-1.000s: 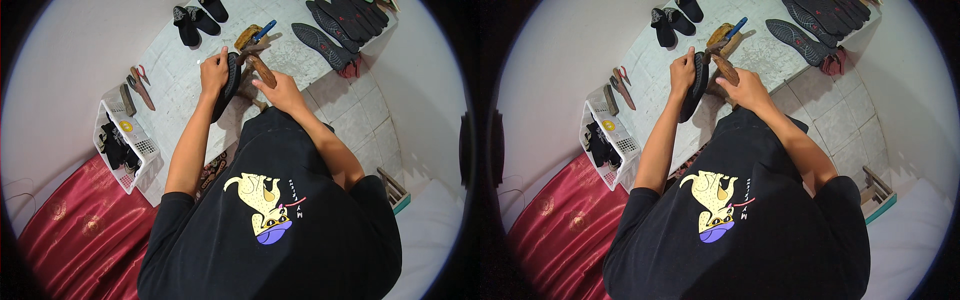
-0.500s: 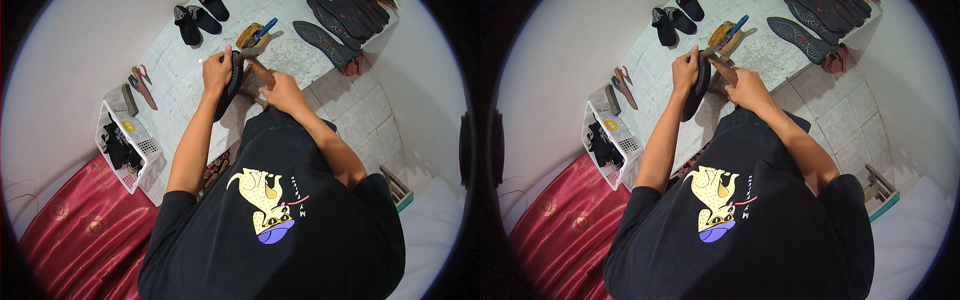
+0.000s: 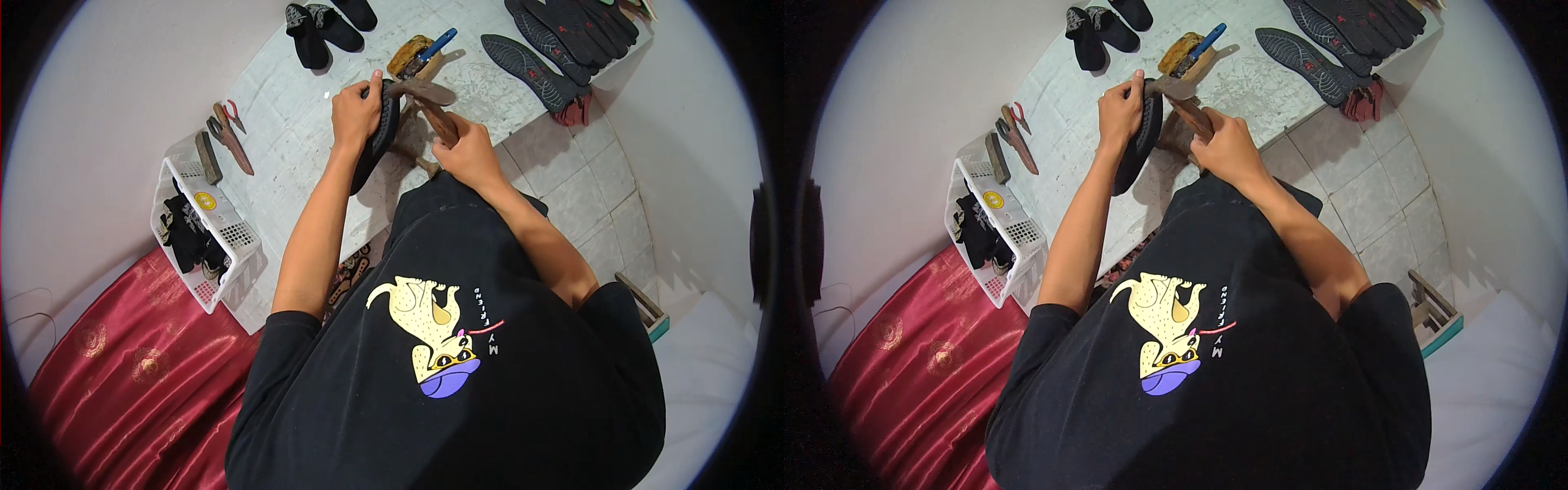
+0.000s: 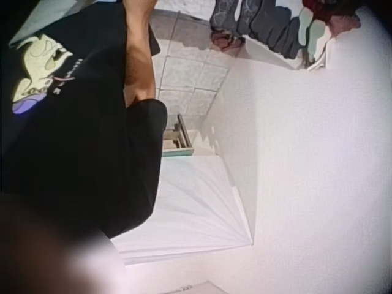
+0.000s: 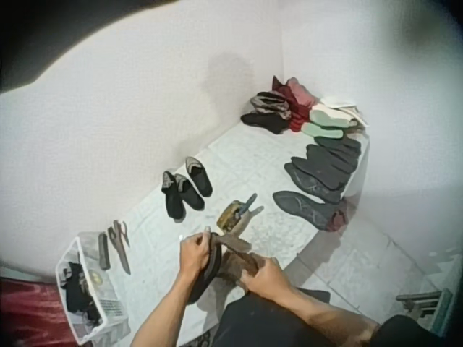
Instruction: Hammering a shoe component onto a sole to secure and shape it.
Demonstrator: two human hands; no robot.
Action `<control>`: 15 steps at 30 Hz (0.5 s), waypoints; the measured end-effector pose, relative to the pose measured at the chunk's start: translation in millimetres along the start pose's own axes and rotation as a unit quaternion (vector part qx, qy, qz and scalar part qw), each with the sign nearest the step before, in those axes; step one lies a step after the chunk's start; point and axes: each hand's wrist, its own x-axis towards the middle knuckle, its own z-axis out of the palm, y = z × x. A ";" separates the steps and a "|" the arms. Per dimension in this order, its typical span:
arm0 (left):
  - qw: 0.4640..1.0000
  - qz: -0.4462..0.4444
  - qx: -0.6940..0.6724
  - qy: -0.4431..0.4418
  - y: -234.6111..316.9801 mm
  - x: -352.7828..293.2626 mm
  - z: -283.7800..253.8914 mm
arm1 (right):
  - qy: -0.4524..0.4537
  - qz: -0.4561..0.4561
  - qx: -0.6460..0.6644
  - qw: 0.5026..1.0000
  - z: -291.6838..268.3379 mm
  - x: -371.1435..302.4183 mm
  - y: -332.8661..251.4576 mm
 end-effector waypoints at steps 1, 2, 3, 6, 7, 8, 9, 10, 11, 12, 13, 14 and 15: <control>1.000 0.002 0.000 0.004 1.7 -1.5 0.5 | 0.000 0.002 0.000 1.000 3.0 -0.8 3.6; 1.000 0.002 0.000 0.002 0.6 -2.4 0.1 | -0.010 -0.013 -0.013 1.000 6.9 0.3 8.7; 1.000 0.007 -0.002 0.003 -1.7 -0.4 -0.6 | -0.021 -0.031 -0.027 0.999 6.6 3.0 6.8; 1.000 0.012 0.001 -0.006 -7.0 0.0 -1.9 | -0.085 -0.032 -0.073 0.993 -1.7 3.3 -2.7; 1.000 0.008 -0.006 -0.008 -6.7 -0.2 -1.6 | -0.086 -0.031 -0.073 0.993 -4.5 3.4 -9.0; 1.000 0.004 -0.013 -0.010 -6.6 -0.2 -1.3 | -0.074 -0.002 -0.033 0.997 -7.5 3.6 -15.9; 1.000 0.003 -0.013 -0.012 -4.8 -0.5 -0.9 | -0.061 0.028 0.007 0.998 -8.4 2.4 -19.2; 1.000 -0.003 -0.014 -0.009 -2.8 -0.1 -0.5 | -0.062 0.030 0.007 0.998 -6.3 1.3 -18.2; 1.000 -0.010 -0.014 -0.006 -1.2 -0.5 -0.5 | -0.029 0.000 0.015 0.999 -3.1 0.7 -15.6; 1.000 -0.010 -0.014 -0.006 -1.7 0.1 -0.7 | 0.003 -0.031 0.022 0.999 -0.8 1.2 -13.1; 1.000 -0.009 -0.007 -0.006 -2.4 0.6 -1.3 | 0.002 -0.032 0.022 0.999 0.5 1.3 -8.9; 1.000 -0.006 0.000 -0.007 -3.0 0.5 -1.7 | -0.016 -0.020 -0.008 1.000 1.0 1.1 -3.9; 1.000 -0.006 0.000 -0.006 -2.7 0.3 -1.3 | -0.032 -0.009 -0.037 0.999 0.2 2.0 -1.8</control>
